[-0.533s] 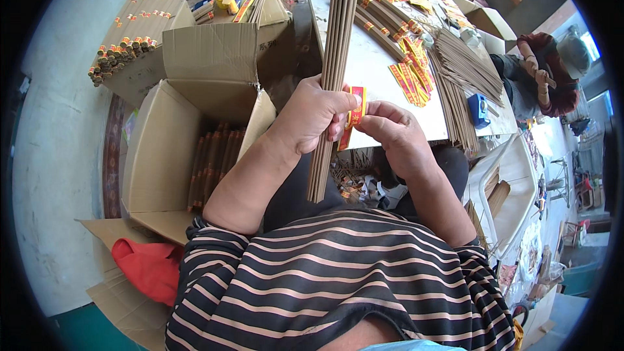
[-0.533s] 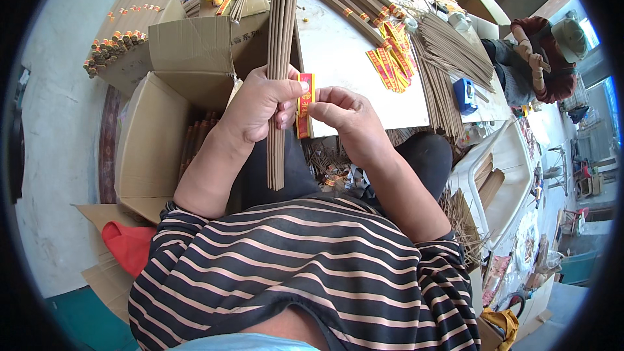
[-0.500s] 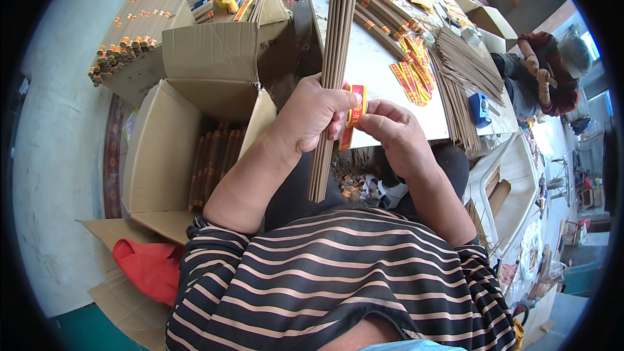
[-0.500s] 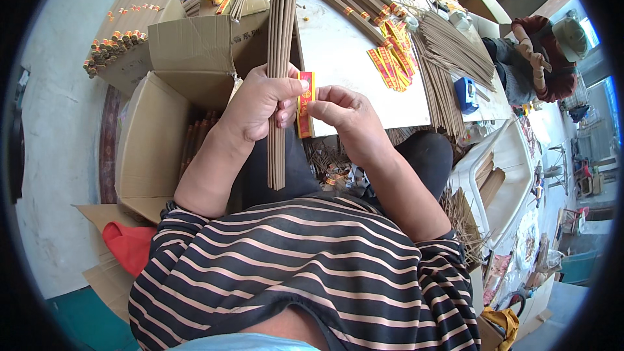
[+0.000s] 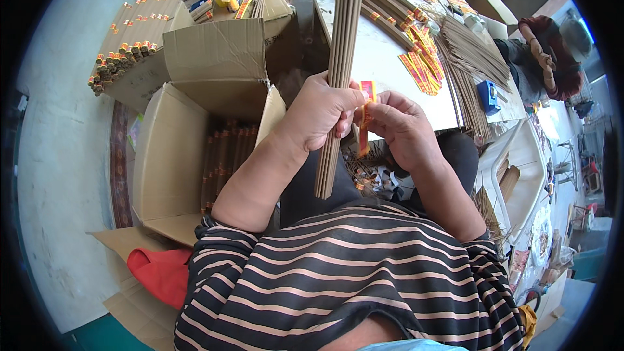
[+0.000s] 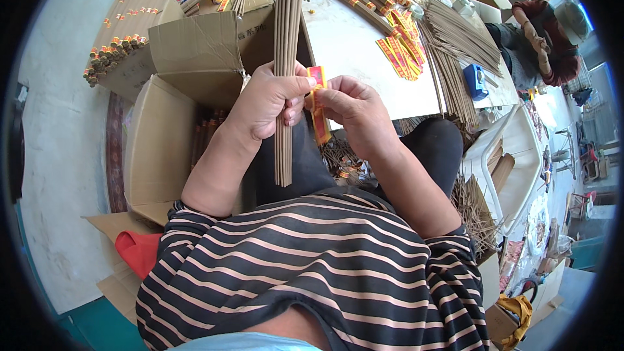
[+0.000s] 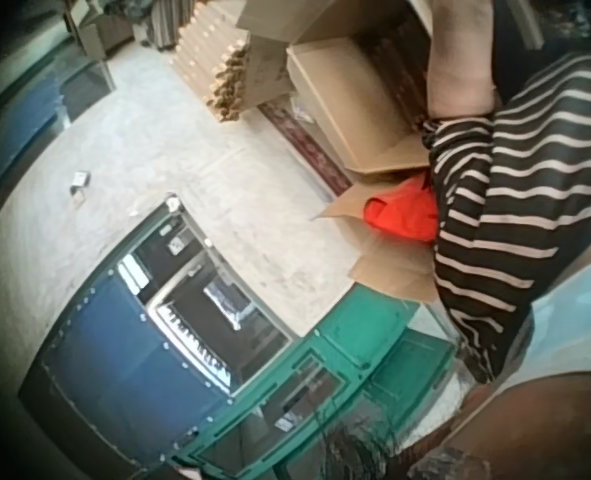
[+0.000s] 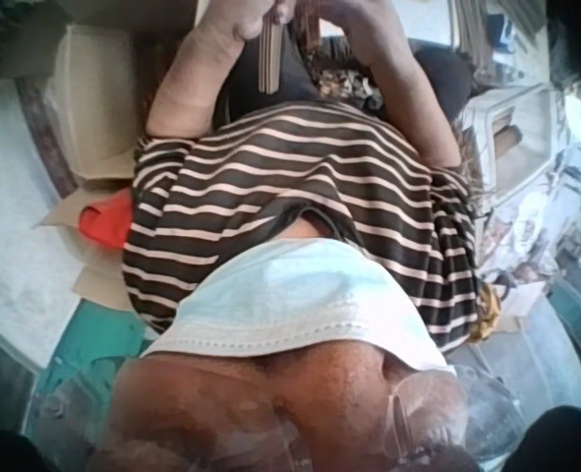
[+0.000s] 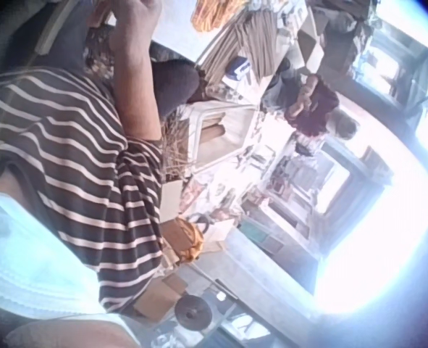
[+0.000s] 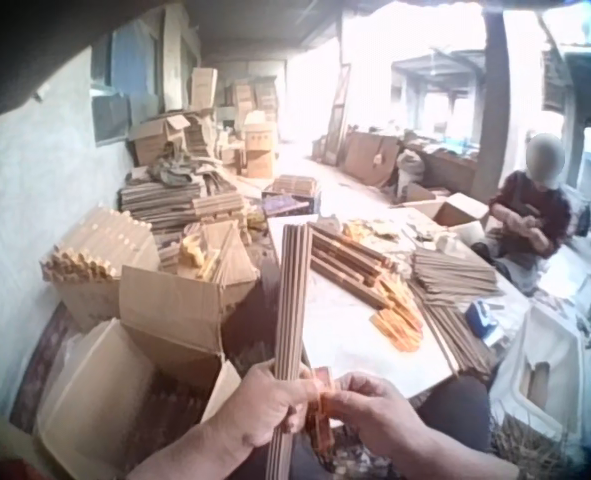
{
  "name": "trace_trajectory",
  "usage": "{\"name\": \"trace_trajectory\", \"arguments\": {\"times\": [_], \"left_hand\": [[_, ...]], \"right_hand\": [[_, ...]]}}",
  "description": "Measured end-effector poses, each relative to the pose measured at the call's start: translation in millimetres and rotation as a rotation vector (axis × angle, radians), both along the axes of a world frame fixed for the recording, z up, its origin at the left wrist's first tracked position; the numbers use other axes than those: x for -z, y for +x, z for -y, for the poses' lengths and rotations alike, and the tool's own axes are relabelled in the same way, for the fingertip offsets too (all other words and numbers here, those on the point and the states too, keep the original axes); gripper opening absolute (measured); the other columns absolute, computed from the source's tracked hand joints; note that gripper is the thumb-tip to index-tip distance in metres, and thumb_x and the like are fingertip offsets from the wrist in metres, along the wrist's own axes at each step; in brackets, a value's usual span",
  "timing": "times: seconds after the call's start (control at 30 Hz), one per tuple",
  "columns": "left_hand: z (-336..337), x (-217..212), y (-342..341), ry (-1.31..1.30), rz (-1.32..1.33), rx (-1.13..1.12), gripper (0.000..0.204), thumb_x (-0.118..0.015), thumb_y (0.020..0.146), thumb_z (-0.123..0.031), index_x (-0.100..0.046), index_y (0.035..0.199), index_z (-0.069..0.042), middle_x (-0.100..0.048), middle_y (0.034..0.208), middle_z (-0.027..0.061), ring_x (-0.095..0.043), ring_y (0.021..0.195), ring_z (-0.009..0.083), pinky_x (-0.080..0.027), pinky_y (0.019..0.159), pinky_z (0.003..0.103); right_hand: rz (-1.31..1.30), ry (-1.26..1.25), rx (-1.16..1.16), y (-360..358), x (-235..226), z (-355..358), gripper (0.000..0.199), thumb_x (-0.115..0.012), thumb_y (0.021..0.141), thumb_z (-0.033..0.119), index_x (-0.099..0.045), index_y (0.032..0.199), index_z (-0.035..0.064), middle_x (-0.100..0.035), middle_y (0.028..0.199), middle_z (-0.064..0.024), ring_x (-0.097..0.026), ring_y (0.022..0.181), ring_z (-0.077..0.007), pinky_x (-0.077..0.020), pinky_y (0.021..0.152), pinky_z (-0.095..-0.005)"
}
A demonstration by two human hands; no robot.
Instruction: The person gathers bundles of incense sticks, wraps them with a red and yellow paper band, and secures the band using a handheld tape dispenser. The person places the finished bundles into a cardboard box.
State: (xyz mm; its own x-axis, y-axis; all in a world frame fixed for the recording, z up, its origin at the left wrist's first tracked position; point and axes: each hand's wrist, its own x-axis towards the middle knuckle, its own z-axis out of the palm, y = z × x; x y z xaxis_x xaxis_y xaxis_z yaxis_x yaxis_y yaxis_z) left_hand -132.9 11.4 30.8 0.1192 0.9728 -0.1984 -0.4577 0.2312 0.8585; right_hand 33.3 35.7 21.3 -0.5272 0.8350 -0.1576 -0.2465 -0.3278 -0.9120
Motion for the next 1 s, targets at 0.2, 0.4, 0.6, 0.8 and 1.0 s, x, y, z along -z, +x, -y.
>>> {"name": "trace_trajectory", "arguments": {"times": [0.2,0.4,0.6,0.8,1.0], "left_hand": [[20.7,2.0,-9.6,0.037,-0.255,0.048,0.012,-0.064,0.078,-0.006,-0.052,0.077,-0.004,-0.046,0.050,-0.0002,-0.040,0.034,0.0071,-0.032,0.032,0.021],[45.6,28.0,1.2,-0.057,-0.347,0.138,0.018,-0.063,0.079,-0.008,-0.055,0.094,-0.003,-0.049,0.058,-0.0006,-0.040,0.039,0.0045,-0.031,0.034,0.020],[58.1,25.5,28.4,-0.098,-0.408,0.176,0.018,-0.064,0.079,-0.007,-0.056,0.093,-0.001,-0.051,0.061,0.0001,-0.044,0.045,0.0056,-0.035,0.040,0.020],[60.7,27.3,58.3,-0.067,-0.540,0.156,0.018,-0.064,0.082,-0.012,-0.055,0.091,0.000,-0.055,0.066,0.0035,-0.048,0.053,0.0078,-0.039,0.048,0.022],[56.5,24.4,83.8,-0.054,-0.566,0.175,0.018,-0.063,0.083,-0.013,-0.055,0.091,0.000,-0.054,0.066,0.0006,-0.047,0.054,0.0053,-0.040,0.048,0.020]], "right_hand": [[0.176,0.215,0.045,4.6,-17.7,3.1,0.011,-0.056,0.089,0.013,-0.058,0.090,0.0018,-0.056,0.073,-0.0029,-0.051,0.058,-0.0064,-0.0434,0.050,-0.0192],[0.467,0.458,-0.150,0.0,-17.3,31.0,0.019,-0.062,0.087,0.019,-0.060,0.086,-0.0001,-0.053,0.063,0.0025,-0.044,0.052,-0.0024,-0.0355,0.047,-0.0174],[0.558,0.391,-0.082,14.0,-7.7,40.9,0.027,-0.068,0.082,0.022,-0.061,0.079,-0.0033,-0.060,0.065,-0.0033,-0.051,0.060,-0.0052,-0.0448,0.053,-0.0206],[0.644,0.426,-0.020,41.3,2.5,42.9,0.031,-0.070,0.080,0.025,-0.061,0.077,-0.0047,-0.061,0.063,-0.0065,-0.053,0.058,-0.0062,-0.0458,0.052,-0.0231],[0.698,0.545,-0.003,67.5,-5.3,41.7,0.031,-0.071,0.079,0.025,-0.060,0.073,-0.0038,-0.061,0.062,-0.0068,-0.053,0.056,-0.0070,-0.0458,0.050,-0.0240]]}}
